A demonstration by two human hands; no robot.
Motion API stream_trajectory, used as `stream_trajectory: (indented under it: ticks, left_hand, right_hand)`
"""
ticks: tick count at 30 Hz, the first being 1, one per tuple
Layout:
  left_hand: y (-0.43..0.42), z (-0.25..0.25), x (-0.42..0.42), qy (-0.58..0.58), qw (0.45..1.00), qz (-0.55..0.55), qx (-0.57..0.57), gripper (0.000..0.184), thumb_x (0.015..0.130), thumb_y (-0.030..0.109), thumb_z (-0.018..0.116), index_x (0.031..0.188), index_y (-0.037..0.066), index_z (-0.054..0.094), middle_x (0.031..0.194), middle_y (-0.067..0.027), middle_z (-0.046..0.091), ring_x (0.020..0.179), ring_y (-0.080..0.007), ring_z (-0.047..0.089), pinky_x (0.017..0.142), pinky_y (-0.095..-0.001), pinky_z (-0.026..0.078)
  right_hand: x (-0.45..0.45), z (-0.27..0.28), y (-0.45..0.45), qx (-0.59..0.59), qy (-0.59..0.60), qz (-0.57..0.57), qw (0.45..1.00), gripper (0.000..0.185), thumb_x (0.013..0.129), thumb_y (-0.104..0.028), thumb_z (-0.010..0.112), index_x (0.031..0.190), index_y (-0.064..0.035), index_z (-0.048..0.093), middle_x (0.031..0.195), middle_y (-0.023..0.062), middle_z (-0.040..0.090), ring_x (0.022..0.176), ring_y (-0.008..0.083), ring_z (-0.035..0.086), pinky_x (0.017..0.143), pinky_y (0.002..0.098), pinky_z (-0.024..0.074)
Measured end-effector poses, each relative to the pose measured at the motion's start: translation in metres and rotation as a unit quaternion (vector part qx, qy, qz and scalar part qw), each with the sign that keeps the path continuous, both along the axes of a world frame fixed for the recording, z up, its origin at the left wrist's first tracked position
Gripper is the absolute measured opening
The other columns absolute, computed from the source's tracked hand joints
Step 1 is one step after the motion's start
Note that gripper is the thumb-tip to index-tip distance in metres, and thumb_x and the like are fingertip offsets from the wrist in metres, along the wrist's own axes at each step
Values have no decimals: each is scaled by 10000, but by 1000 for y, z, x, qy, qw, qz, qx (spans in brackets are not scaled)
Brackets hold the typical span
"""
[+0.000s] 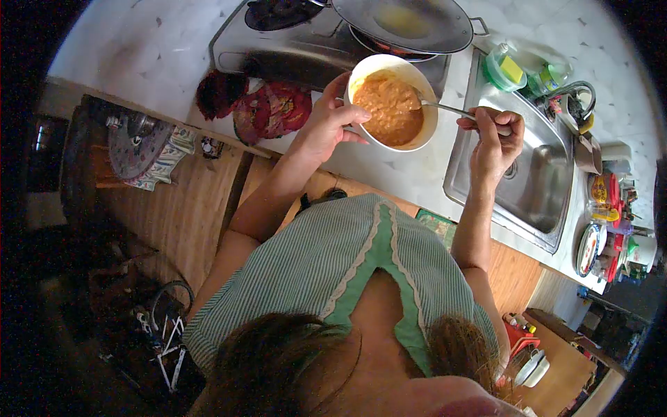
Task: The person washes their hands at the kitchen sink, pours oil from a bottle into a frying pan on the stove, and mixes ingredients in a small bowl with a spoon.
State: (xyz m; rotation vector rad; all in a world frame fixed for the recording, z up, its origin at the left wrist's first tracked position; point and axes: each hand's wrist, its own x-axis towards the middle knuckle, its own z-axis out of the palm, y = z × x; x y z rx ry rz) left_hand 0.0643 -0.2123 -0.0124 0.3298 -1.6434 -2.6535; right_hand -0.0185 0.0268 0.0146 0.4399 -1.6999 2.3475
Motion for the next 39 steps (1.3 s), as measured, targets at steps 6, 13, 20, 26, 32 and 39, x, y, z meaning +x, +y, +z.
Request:
stream_trajectory:
  ticks: [6,13,20,26,32,39]
  left_hand:
    - [0,-3,-1,-3,1000,-13,1,839,680,122,651,1396,76,216,1108,-124,535,890,-219,609,615,-374,567]
    - [3,-3,0,28,999,-10,18,817,685,125,646,1387,73,231,1129,-125,526,892,-217,609,602,-359,568]
    - [4,-7,0,26,999,-5,30,823,688,123,645,1390,73,217,1126,-128,527,894,-220,611,598,-362,567]
    - [11,-4,1,36,999,7,26,825,690,114,641,1392,75,210,1123,-124,534,895,-219,611,601,-362,567]
    - [5,-7,5,40,999,11,28,805,697,107,639,1388,79,227,1091,-116,546,891,-215,615,612,-364,566]
    - [7,-5,12,12,1000,-4,-18,811,693,120,653,1389,75,238,1046,-123,562,886,-215,618,623,-359,558]
  right_hand:
    - [4,2,4,64,157,47,984,201,823,114,553,826,-14,397,879,237,623,786,259,648,660,377,577]
    - [5,-14,-2,103,186,45,976,207,815,137,546,800,-8,398,893,231,632,826,260,651,676,382,571]
    - [13,-5,6,69,164,60,982,223,807,142,546,776,-9,386,868,266,623,753,278,652,646,379,566]
    - [8,-12,-10,56,118,60,990,216,812,134,546,779,-15,394,872,236,629,785,256,651,678,350,563]
    - [7,3,9,60,109,154,980,196,818,128,538,770,-5,402,852,242,626,785,273,647,669,372,572]
    - [-16,31,-2,331,409,159,836,178,825,130,513,881,-22,440,939,217,640,799,295,653,668,364,555]
